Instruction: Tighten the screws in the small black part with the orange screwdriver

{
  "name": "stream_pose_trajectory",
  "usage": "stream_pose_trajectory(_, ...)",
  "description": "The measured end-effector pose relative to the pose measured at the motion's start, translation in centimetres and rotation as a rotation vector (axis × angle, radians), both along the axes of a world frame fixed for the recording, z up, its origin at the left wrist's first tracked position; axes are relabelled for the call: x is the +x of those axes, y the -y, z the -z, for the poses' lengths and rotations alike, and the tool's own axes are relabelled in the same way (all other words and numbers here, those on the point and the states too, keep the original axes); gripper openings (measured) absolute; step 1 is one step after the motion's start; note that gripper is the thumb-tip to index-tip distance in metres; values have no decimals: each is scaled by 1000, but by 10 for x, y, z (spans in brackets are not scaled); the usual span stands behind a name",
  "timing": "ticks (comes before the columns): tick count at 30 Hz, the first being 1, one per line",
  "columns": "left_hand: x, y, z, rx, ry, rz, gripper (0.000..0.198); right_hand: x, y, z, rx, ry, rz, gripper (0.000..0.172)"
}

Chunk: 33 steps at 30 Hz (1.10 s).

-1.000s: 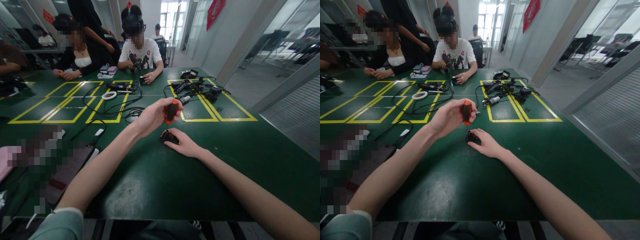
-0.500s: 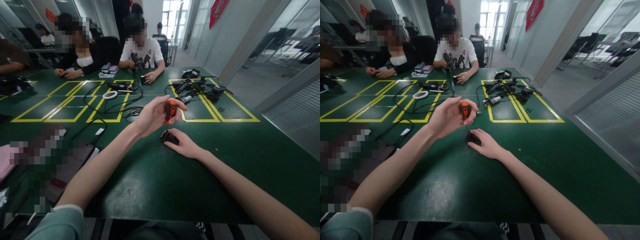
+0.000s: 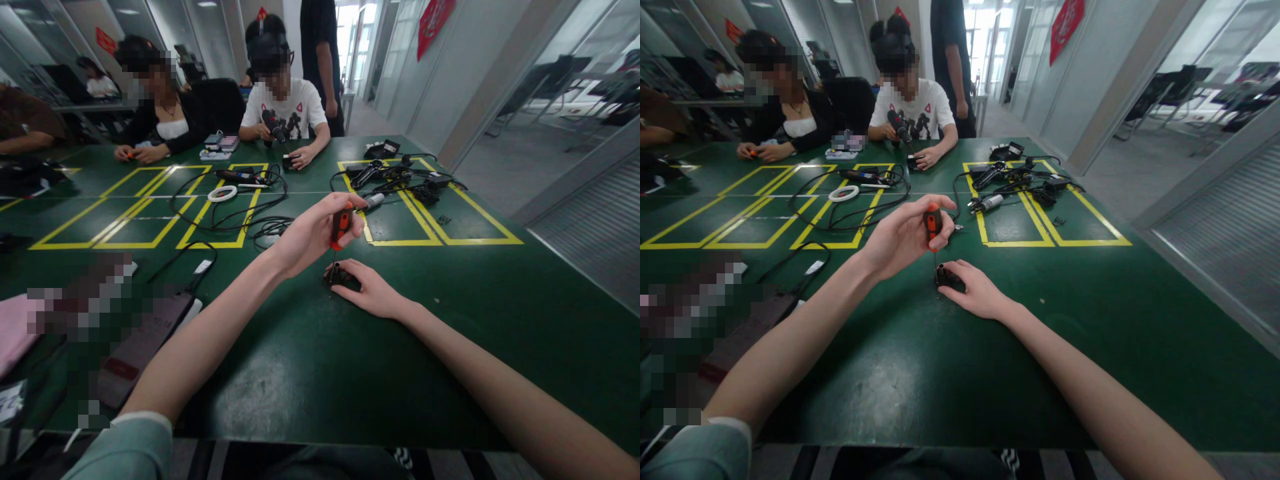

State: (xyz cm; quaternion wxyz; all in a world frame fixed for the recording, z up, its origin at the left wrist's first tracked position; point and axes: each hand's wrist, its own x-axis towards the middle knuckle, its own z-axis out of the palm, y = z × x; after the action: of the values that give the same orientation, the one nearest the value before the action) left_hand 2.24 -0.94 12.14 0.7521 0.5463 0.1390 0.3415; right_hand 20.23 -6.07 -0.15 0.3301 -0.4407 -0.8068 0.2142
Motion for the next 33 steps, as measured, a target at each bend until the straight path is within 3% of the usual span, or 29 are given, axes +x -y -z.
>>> stream_pose_trajectory(3,0,-1,-1,-20,-12,8,32,1,-1,2,-31,-16,18,27)
stream_pose_trajectory(9,0,-2,3,-2,4,5,24,0,-1,1,-98,-79,27,29)
stream_pose_trajectory(14,0,-1,4,17,13,-10,30,-1,0,0,-89,-67,32,32)
stream_pose_trajectory(18,0,0,2,19,22,-11,24,0,0,-1,-102,-69,28,31)
stream_pose_trajectory(23,0,-3,2,8,20,31,35,-1,0,-4,-134,-81,29,30)
stream_pose_trajectory(33,0,0,4,10,58,4,31,-2,0,-1,-109,-88,43,30)
